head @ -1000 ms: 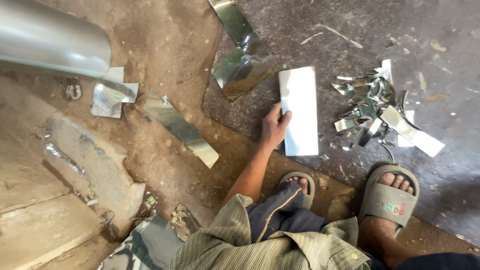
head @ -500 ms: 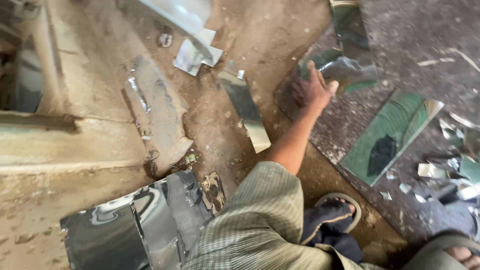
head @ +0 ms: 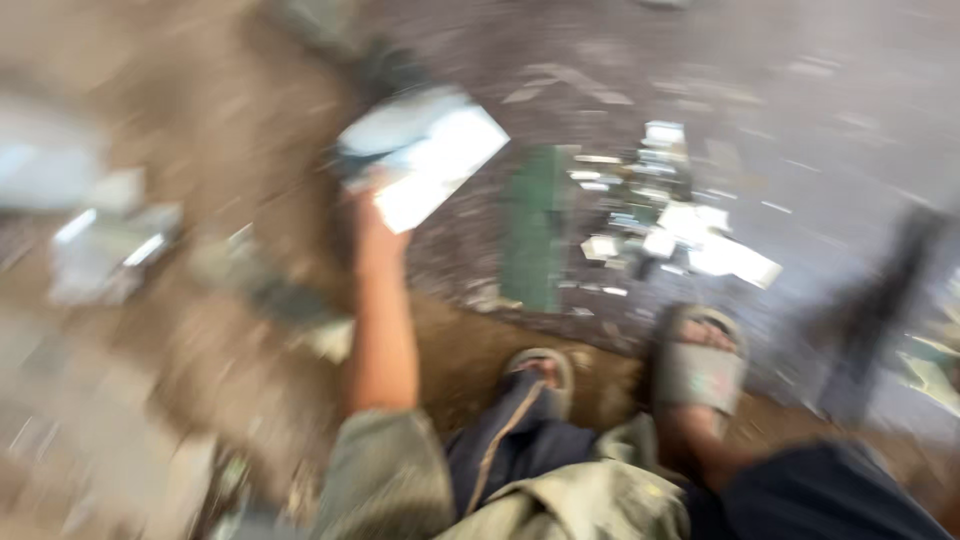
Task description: The person uses shears to cut a reflective metal sheet into smaller pieces. They repeatedly reposition the sheet, trim edges, and separate cut pieces, leaving scrap fragments on the floor.
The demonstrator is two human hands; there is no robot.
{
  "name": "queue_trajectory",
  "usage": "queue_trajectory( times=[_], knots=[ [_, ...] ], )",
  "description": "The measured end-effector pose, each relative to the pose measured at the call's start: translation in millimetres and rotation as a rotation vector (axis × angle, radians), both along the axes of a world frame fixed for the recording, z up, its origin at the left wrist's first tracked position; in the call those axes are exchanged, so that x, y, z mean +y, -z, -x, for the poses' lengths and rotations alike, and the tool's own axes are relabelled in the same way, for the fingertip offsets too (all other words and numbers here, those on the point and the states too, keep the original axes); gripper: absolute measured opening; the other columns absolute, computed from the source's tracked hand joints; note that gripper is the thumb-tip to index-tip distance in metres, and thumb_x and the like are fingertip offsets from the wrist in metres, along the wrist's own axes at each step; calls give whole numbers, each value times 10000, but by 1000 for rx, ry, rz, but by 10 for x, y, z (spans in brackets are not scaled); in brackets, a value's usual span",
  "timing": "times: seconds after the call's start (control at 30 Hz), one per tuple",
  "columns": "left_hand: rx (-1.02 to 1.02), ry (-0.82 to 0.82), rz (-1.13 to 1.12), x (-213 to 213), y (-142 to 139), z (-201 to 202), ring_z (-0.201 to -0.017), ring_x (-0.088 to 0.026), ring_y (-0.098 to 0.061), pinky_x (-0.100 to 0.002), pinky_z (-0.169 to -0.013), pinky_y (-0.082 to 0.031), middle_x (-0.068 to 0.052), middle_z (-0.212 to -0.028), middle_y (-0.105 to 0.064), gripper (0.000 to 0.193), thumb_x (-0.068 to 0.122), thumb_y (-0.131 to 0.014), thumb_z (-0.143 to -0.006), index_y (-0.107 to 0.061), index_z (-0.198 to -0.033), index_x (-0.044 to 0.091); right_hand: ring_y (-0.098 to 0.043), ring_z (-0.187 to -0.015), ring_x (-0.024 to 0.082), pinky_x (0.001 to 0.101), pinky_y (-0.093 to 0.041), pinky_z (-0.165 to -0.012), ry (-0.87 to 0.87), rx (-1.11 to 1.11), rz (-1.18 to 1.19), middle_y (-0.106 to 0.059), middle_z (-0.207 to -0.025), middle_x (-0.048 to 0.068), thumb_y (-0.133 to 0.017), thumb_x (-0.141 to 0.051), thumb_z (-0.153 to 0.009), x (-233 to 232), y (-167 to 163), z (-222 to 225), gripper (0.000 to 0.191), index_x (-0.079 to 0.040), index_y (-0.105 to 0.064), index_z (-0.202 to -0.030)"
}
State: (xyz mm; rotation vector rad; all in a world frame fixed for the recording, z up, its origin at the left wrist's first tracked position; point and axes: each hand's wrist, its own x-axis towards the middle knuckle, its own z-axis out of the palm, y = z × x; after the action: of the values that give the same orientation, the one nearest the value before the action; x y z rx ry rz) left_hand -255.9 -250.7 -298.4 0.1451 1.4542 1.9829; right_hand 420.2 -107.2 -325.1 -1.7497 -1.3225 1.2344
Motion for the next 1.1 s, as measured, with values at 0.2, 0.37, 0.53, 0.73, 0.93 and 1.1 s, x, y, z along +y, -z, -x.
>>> queue_trajectory(
  times=[0.2,0.37,0.53,0.73,0.93,1.1],
  knots=[
    [262,145,-118,236,-487,-740,-1152,-273,-653,-366,-883,-515,-170,-1314,-652,357,187,-680,-1075,-573,-1354,-8,-489,-486,19,212,-313,-377,129,270,-273,-606,-730,-23,-634,-67,-1066,203,-612,87,94,-20,-697,-1014],
    [117,451,-160,540,-546,-1576,-1042,-188,-710,-364,-883,-647,-73,-1167,-705,328,358,-702,-985,-642,-1174,96,-556,-566,69,228,-378,-483,-70,566,-461,-614,-759,67,-611,33,-1189,258,-744,274,224,53,-651,-970],
    [-49,699,-143,739,-295,-2547,-968,-172,-672,-299,-803,-576,-100,-1142,-732,290,311,-637,-1099,-682,-1214,49,-575,-548,47,221,-431,-457,-238,673,-407,-628,-714,78,-609,-6,-1065,207,-470,381,171,4,-680,-909],
    [-120,743,56,687,84,-3022,-870,-131,-678,-292,-748,-568,-78,-1040,-732,238,231,-603,-1036,-663,-1171,44,-655,-618,86,225,-530,-540,-76,474,395,-728,-787,92,-620,-123,-973,-90,-68,782,266,115,-684,-1073],
    [-175,749,38,650,55,-2999,-872,-128,-661,-299,-762,-559,-62,-1025,-717,238,222,-579,-1071,-659,-1155,14,-676,-660,132,255,-554,-526,-339,1117,453,-745,-850,177,-628,-9,-1077,-148,-283,927,290,246,-656,-1213],
    [-41,756,459,484,119,-2431,-685,-334,-588,-477,-561,-435,-226,-897,-671,232,177,-625,-1051,-640,-1195,-4,-724,-679,171,302,-595,-580,-289,387,364,-776,-922,156,-652,-222,-901,-13,-665,906,426,46,-666,-1231]
  ],
)
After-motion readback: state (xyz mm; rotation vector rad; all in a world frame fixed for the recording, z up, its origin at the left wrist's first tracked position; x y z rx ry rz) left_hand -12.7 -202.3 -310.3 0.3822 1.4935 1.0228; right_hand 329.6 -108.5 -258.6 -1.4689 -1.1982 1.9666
